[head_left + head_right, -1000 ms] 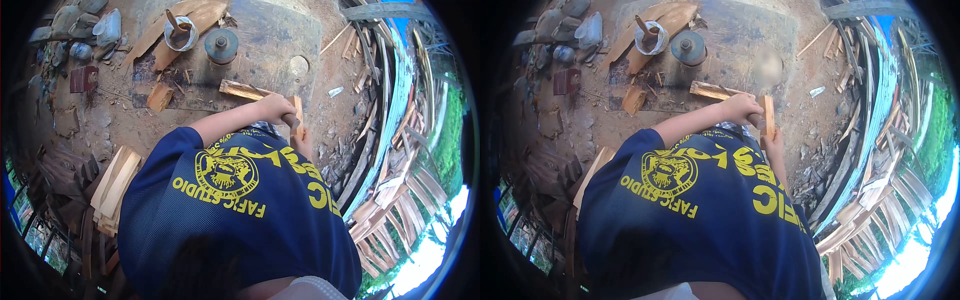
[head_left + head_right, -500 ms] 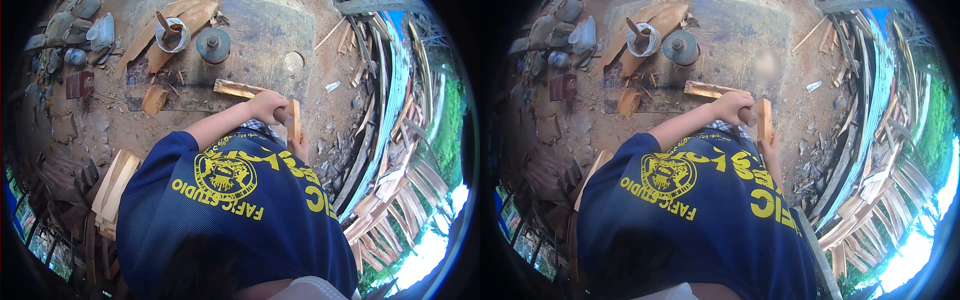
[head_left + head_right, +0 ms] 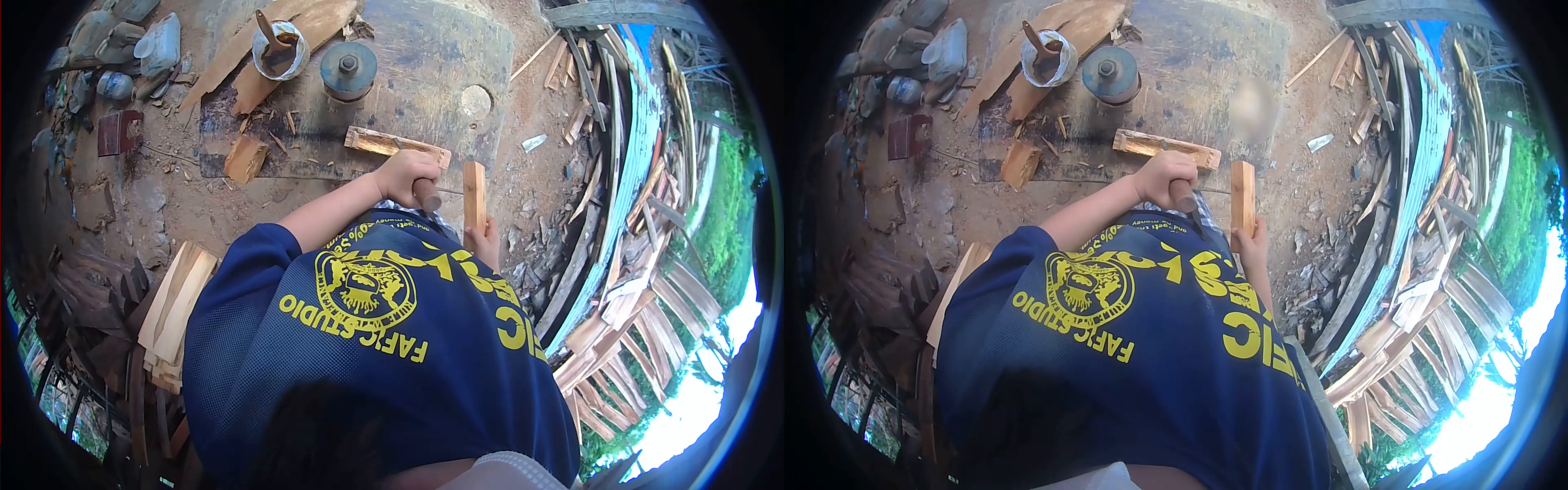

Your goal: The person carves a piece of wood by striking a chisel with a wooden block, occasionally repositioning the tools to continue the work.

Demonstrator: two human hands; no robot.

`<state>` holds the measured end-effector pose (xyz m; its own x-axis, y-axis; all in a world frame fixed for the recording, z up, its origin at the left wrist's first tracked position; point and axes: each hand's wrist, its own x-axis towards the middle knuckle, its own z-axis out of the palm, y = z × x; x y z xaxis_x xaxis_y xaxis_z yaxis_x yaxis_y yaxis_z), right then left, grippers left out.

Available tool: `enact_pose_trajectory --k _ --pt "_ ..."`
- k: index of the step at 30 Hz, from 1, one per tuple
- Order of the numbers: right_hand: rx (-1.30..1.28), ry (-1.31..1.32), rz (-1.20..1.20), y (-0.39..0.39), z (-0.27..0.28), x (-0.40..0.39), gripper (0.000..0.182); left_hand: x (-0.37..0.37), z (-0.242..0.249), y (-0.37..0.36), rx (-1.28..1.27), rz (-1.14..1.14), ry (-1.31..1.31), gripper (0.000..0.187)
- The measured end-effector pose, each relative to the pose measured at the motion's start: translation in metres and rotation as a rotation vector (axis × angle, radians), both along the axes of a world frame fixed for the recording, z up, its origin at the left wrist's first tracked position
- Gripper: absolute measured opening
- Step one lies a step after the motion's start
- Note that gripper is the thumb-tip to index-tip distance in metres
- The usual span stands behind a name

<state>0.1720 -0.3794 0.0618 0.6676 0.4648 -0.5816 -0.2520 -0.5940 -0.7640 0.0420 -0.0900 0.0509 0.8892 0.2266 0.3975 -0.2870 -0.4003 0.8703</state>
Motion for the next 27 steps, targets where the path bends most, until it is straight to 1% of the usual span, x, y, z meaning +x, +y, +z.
enact_pose_trajectory --k 1,5,9,11,13,15,17,21,23,25,27 --pt "-0.005 0.016 -0.018 0.000 -0.001 -0.001 0.044 -0.002 -0.002 0.002 0.022 -0.015 -0.038 0.028" --pt "-0.024 0.004 -0.020 -0.006 -0.016 -0.003 0.044 -0.002 -0.010 0.005 0.045 -0.077 -0.084 0.030" --pt "-0.019 -0.029 0.041 -0.002 -0.011 -0.003 0.044 0.001 -0.017 0.004 0.042 -0.096 -0.135 0.030" --pt "-0.004 0.006 0.010 -0.001 -0.008 -0.002 0.050 0.002 -0.020 0.005 0.036 -0.108 -0.146 0.030" --pt "-0.036 -0.005 0.015 0.000 -0.005 -0.001 0.050 0.002 -0.024 0.006 0.057 -0.111 -0.112 0.038" --pt "-0.066 -0.017 0.020 0.004 -0.001 -0.001 0.050 0.001 -0.026 0.011 0.038 -0.121 -0.115 0.038" --pt "-0.039 -0.025 0.035 0.010 0.004 -0.001 0.042 0.000 -0.023 0.014 0.023 -0.132 -0.119 0.038" --pt "-0.054 -0.007 0.033 0.019 0.012 -0.001 0.043 0.000 -0.018 0.015 0.006 -0.106 -0.132 0.037" --pt "0.061 -0.029 0.044 0.028 0.022 -0.003 0.044 -0.001 -0.019 0.014 0.016 -0.094 -0.123 0.037" --pt "0.093 -0.042 0.030 0.045 0.042 -0.010 0.044 -0.002 -0.019 0.015 0.007 -0.079 -0.141 0.036" --pt "0.123 -0.054 0.016 0.050 0.047 -0.010 0.045 -0.006 -0.020 0.015 0.006 -0.067 -0.138 0.036"
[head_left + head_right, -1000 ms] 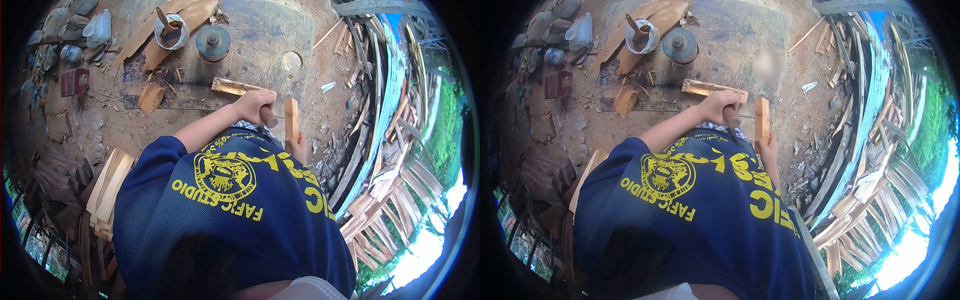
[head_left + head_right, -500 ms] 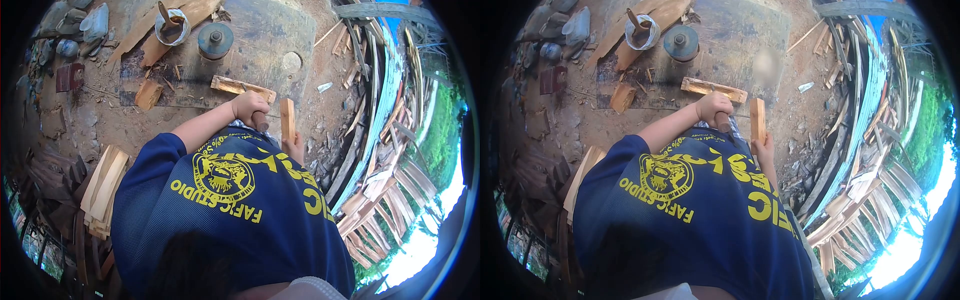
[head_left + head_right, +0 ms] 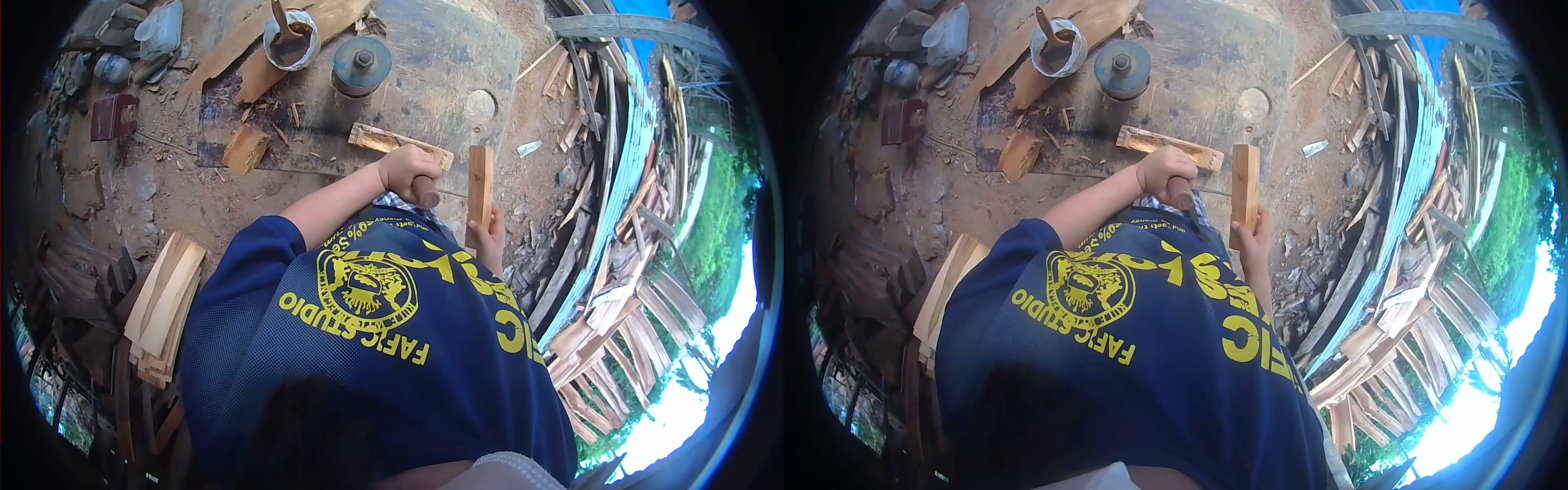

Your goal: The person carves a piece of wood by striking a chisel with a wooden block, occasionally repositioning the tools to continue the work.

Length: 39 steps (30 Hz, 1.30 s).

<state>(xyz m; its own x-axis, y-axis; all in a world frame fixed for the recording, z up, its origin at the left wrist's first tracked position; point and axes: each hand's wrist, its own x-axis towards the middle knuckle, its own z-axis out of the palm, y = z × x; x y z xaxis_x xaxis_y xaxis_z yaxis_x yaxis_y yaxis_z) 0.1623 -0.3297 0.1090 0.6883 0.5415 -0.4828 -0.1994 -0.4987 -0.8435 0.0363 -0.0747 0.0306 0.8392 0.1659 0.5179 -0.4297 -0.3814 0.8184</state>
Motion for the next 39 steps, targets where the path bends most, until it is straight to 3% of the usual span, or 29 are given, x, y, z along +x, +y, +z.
enact_pose_trajectory --k 2,8,15,18,20,24,26,33,35,37,39 --pt "-0.044 0.040 0.062 0.000 0.000 0.005 0.057 -0.002 -0.001 0.000 0.000 0.009 0.006 0.036" --pt "-0.083 0.019 0.106 0.003 0.001 -0.002 0.054 -0.005 0.001 -0.001 -0.002 0.002 -0.023 0.032" --pt "-0.025 0.063 0.101 0.001 -0.002 -0.002 0.057 0.002 0.023 0.005 0.066 -0.050 0.170 0.036" --pt "-0.176 0.132 0.166 0.013 0.018 -0.001 0.060 0.009 0.028 0.002 0.082 0.008 0.157 0.035" --pt "0.001 0.390 0.152 0.011 0.019 0.004 0.066 0.009 0.025 0.001 0.072 0.028 0.111 0.035" --pt "0.151 0.536 0.135 0.030 0.052 -0.007 0.071 0.006 0.015 0.001 -0.105 0.090 0.079 0.034" --pt "0.190 0.378 0.077 0.045 0.068 -0.017 0.077 0.008 0.010 0.001 -0.120 0.146 0.044 0.034" --pt "0.093 0.459 0.216 0.047 0.081 -0.011 0.079 0.014 -0.004 0.009 -0.135 0.070 0.139 0.032" --pt "0.074 -0.001 0.296 0.064 0.090 -0.032 0.069 0.018 -0.006 0.007 -0.267 0.080 0.098 0.037" --pt "-0.017 -0.019 0.354 0.067 0.092 -0.026 0.062 0.017 -0.003 0.009 -0.217 0.078 0.114 0.036" --pt "-0.346 -0.222 0.624 0.074 0.102 -0.018 0.061 0.014 -0.001 0.008 -0.169 0.075 0.133 0.035"
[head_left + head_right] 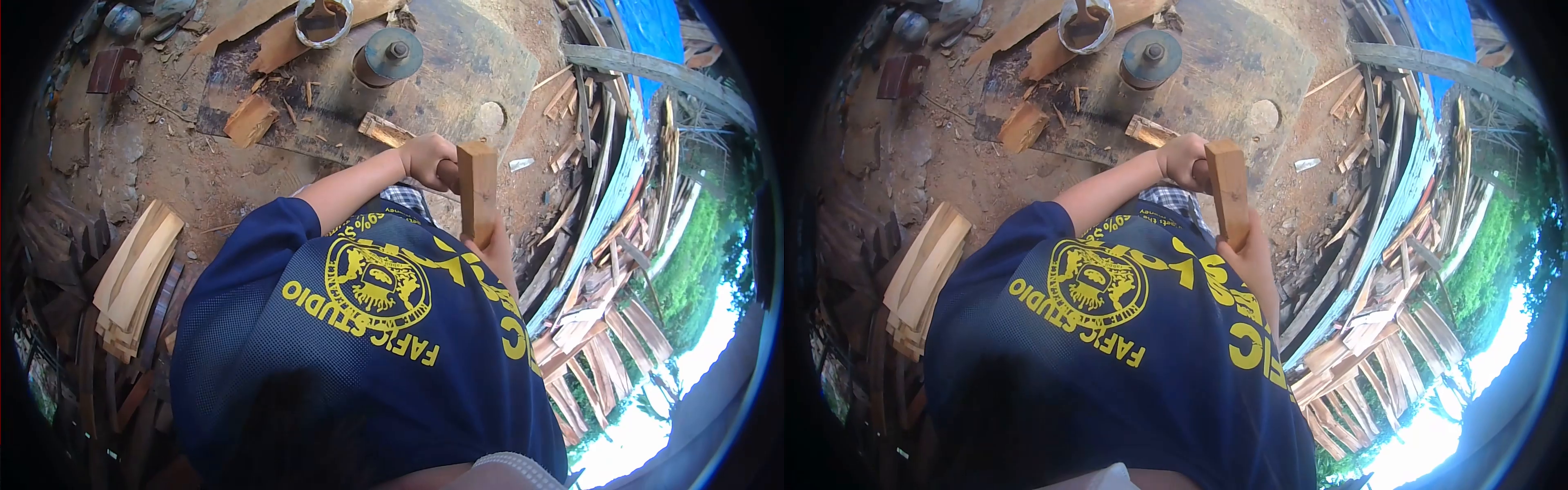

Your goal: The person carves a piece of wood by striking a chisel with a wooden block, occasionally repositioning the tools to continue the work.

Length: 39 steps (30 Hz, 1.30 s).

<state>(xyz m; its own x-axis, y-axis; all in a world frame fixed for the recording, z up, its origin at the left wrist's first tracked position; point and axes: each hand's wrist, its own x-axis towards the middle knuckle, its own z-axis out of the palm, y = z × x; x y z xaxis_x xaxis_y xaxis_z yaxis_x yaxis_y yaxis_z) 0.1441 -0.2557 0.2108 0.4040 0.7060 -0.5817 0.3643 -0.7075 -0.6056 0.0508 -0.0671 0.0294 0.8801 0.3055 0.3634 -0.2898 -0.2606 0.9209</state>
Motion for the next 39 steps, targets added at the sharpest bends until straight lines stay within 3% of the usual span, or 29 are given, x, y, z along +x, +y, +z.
enact_pose_trajectory --k 1,2,4,6,8,10,11,13,14,16,17,18,20,22,23,26,27,31,32,34,35,36,37,39 --pt "0.167 0.043 -0.048 0.005 0.008 -0.004 0.058 0.000 0.000 -0.001 0.001 0.023 -0.011 0.033" --pt "0.166 0.041 -0.043 0.005 0.011 -0.004 0.058 0.000 0.000 -0.001 0.004 0.045 -0.023 0.031" --pt "0.315 -0.237 -0.034 0.002 0.021 0.000 0.053 -0.001 0.003 -0.001 -0.002 0.063 0.002 0.029" --pt "0.438 -0.170 -0.228 0.002 0.049 0.007 0.052 -0.004 0.003 0.001 -0.001 0.088 0.031 0.027" --pt "0.819 0.290 -0.090 0.013 0.086 0.025 0.052 -0.004 -0.001 -0.001 -0.001 0.140 0.016 0.026" --pt "0.990 0.183 -0.244 0.035 0.120 0.010 0.060 -0.004 -0.001 -0.001 -0.011 0.154 0.017 0.026" --pt "1.070 0.069 -0.180 0.041 0.123 0.007 0.069 -0.004 -0.001 -0.001 -0.020 0.156 0.015 0.027" --pt "1.354 0.296 -0.241 0.030 0.058 0.002 0.074 -0.004 -0.002 0.000 -0.027 0.165 0.021 0.028" --pt "1.353 0.303 -0.232 0.035 0.030 -0.014 0.074 -0.005 -0.002 0.002 -0.028 0.160 0.026 0.029" --pt "0.029 -0.163 -0.558 0.050 -0.011 -0.045 0.058 -0.001 -0.012 -0.003 -0.019 0.176 -0.012 0.031" --pt "-0.044 -0.238 -0.068 0.033 -0.001 -0.037 0.066 -0.001 -0.016 -0.005 -0.013 0.173 -0.045 0.034" --pt "-0.041 -0.242 -0.058 0.034 0.006 -0.027 0.066 -0.001 -0.014 -0.001 -0.011 0.183 -0.049 0.034" --pt "0.203 -0.337 0.074 0.032 0.025 -0.014 0.062 -0.006 -0.008 -0.001 0.006 0.114 0.053 0.034" --pt "0.505 -0.292 -0.287 0.022 0.051 -0.004 0.050 -0.006 -0.009 -0.002 -0.004 0.129 0.028 0.030" --pt "0.501 -0.290 -0.283 0.020 0.070 -0.004 0.050 -0.006 -0.010 -0.002 -0.013 0.122 0.032 0.030" --pt "1.122 0.050 -0.594 0.042 0.144 -0.019 0.068 -0.008 -0.007 -0.002 -0.036 0.111 0.046 0.030" --pt "1.123 0.044 -0.595 0.041 0.133 -0.023 0.068 -0.007 -0.006 -0.001 -0.048 0.111 0.053 0.030" --pt "0.341 -0.284 -0.209 0.034 0.005 -0.052 0.048 -0.006 -0.003 -0.002 -0.048 0.114 0.060 0.029" --pt "0.143 -0.355 -0.111 0.033 -0.006 -0.055 0.047 -0.007 -0.003 -0.007 -0.022 0.127 0.001 0.029" --pt "0.103 -0.240 -0.154 0.038 0.021 -0.042 0.051 -0.006 -0.005 -0.008 0.002 0.141 -0.057 0.029" --pt "0.198 -0.304 -0.128 0.024 0.028 -0.025 0.049 -0.004 -0.006 -0.007 -0.032 0.118 -0.012 0.028" --pt "0.449 -0.150 -0.228 0.028 0.050 -0.020 0.040 -0.004 -0.008 -0.003 -0.060 0.098 0.033 0.028" --pt "0.518 -0.106 -0.148 0.037 0.088 -0.012 0.031 -0.004 -0.008 -0.002 -0.045 0.085 0.036 0.028" --pt "0.976 0.004 -0.382 0.049 0.135 -0.013 0.029 -0.005 -0.006 -0.002 -0.023 0.080 0.063 0.028"
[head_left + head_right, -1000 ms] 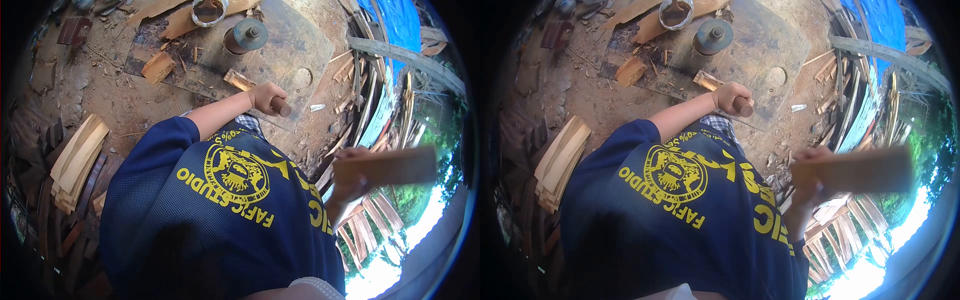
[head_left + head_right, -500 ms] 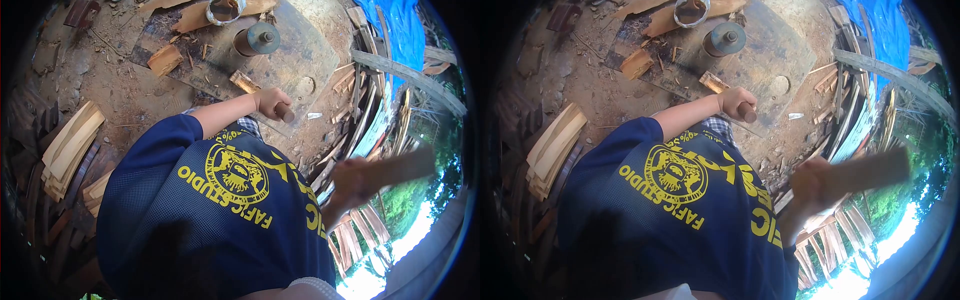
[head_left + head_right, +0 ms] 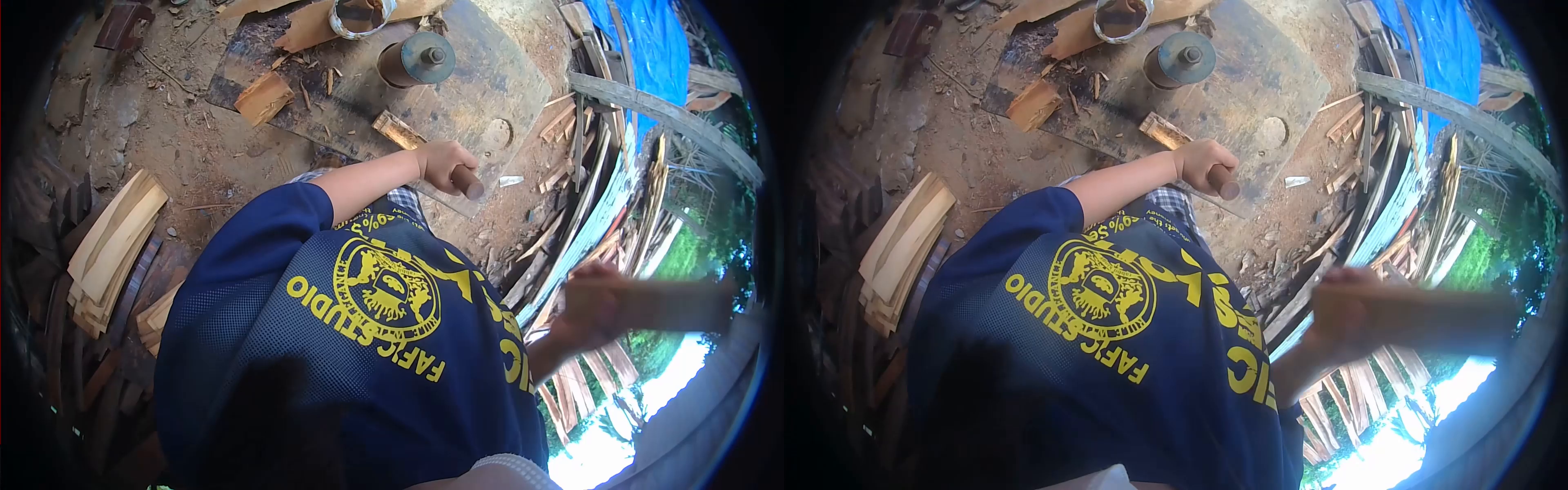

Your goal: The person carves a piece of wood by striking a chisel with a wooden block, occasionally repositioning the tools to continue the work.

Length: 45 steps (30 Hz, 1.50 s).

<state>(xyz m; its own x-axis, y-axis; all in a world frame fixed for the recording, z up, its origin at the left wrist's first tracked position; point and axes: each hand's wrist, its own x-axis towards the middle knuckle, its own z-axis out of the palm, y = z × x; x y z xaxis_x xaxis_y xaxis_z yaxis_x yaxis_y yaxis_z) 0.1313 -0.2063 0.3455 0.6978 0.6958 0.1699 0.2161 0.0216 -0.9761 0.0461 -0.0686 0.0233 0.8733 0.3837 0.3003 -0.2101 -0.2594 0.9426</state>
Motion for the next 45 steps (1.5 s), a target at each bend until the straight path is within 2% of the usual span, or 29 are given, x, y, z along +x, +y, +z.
enact_pose_trajectory --k 1,2,4,6,7,9,11,13,15,17,18,20,21,22,23,25,26,30,32,34,35,37,38,43,45 --pt "0.135 -0.005 0.019 -0.014 0.011 0.003 0.049 0.000 0.000 0.000 0.022 -0.004 0.026 0.028" --pt "0.133 -0.005 0.016 -0.030 -0.004 0.016 0.049 0.000 0.001 0.001 0.021 -0.006 0.025 0.028" --pt "-0.349 -0.035 -0.078 -0.041 -0.061 0.002 0.051 -0.001 0.002 0.001 -0.051 -0.011 0.016 0.028" --pt "-0.829 -0.063 -0.171 -0.020 -0.154 -0.066 0.053 -0.005 -0.003 -0.007 -0.008 -0.001 -0.009 0.029" --pt "-0.826 -0.066 -0.169 -0.019 -0.149 -0.059 0.053 -0.006 -0.004 -0.011 0.041 0.009 -0.037 0.030" --pt "-1.022 -0.082 0.120 -0.022 -0.127 -0.038 0.049 -0.008 0.002 -0.014 0.030 -0.026 -0.074 0.032" --pt "-0.928 -0.158 0.125 -0.014 -0.087 -0.032 0.038 -0.004 0.001 -0.009 0.068 0.019 -0.043 0.033" --pt "-0.578 -0.163 -0.023 -0.013 -0.049 -0.028 0.031 -0.004 -0.002 -0.006 0.062 0.013 -0.061 0.033" --pt "-0.188 -0.006 -0.044 -0.015 -0.015 -0.018 0.035 -0.006 -0.001 -0.007 0.063 -0.013 -0.049 0.033" --pt "0.385 0.057 -0.249 -0.014 -0.038 -0.029 0.044 -0.006 -0.002 -0.005 0.055 -0.011 -0.062 0.034" --pt "0.381 0.051 -0.258 -0.016 -0.074 -0.047 0.044 -0.006 -0.001 -0.007 0.045 -0.010 -0.077 0.034" --pt "-0.862 -0.373 -0.197 -0.035 -0.165 -0.075 0.065 -0.006 -0.005 -0.011 0.055 -0.041 -0.074 0.033" --pt "-0.875 0.035 -0.169 -0.049 -0.176 -0.074 0.066 -0.009 -0.009 -0.014 0.071 -0.081 -0.066 0.032" --pt "-0.846 -0.122 -0.008 -0.083 -0.209 -0.058 0.065 -0.008 -0.017 -0.020 0.128 -0.060 -0.180 0.033" --pt "-0.547 0.140 -0.153 -0.074 -0.212 -0.069 0.064 -0.008 -0.017 -0.020 0.162 -0.074 -0.199 0.033" --pt "-0.643 0.267 -0.156 -0.101 -0.225 -0.055 0.064 -0.010 -0.023 -0.024 0.159 -0.128 -0.150 0.038" --pt "-0.639 0.265 -0.167 -0.109 -0.229 -0.051 0.064 -0.009 -0.025 -0.025 0.161 -0.138 -0.157 0.038" --pt "-0.937 0.112 -0.040 -0.100 -0.200 -0.061 0.065 -0.012 -0.030 -0.031 0.199 -0.134 -0.181 0.034" --pt "-1.016 0.081 -0.007 -0.114 -0.205 -0.067 0.065 -0.012 -0.033 -0.035 0.243 -0.134 -0.243 0.033" --pt "-0.619 0.152 -0.258 -0.141 -0.231 -0.069 0.060 -0.016 -0.041 -0.041 0.316 -0.198 -0.241 0.032" --pt "-0.620 0.155 -0.263 -0.139 -0.225 -0.064 0.060 -0.019 -0.043 -0.043 0.392 -0.252 -0.240 0.030" --pt "-0.589 0.345 -0.254 -0.135 -0.208 -0.039 0.053 -0.021 -0.047 -0.047 0.405 -0.277 -0.243 0.031" --pt "-0.582 0.437 -0.289 -0.134 -0.203 -0.031 0.044 -0.022 -0.049 -0.049 0.433 -0.295 -0.233 0.031" --pt "-0.561 0.426 -0.310 -0.117 -0.181 -0.021 0.037 -0.026 -0.064 -0.063 0.504 -0.363 -0.229 0.032" --pt "-0.566 0.538 -0.269 -0.114 -0.176 -0.028 0.037 -0.028 -0.071 -0.068 0.565 -0.377 -0.224 0.032"
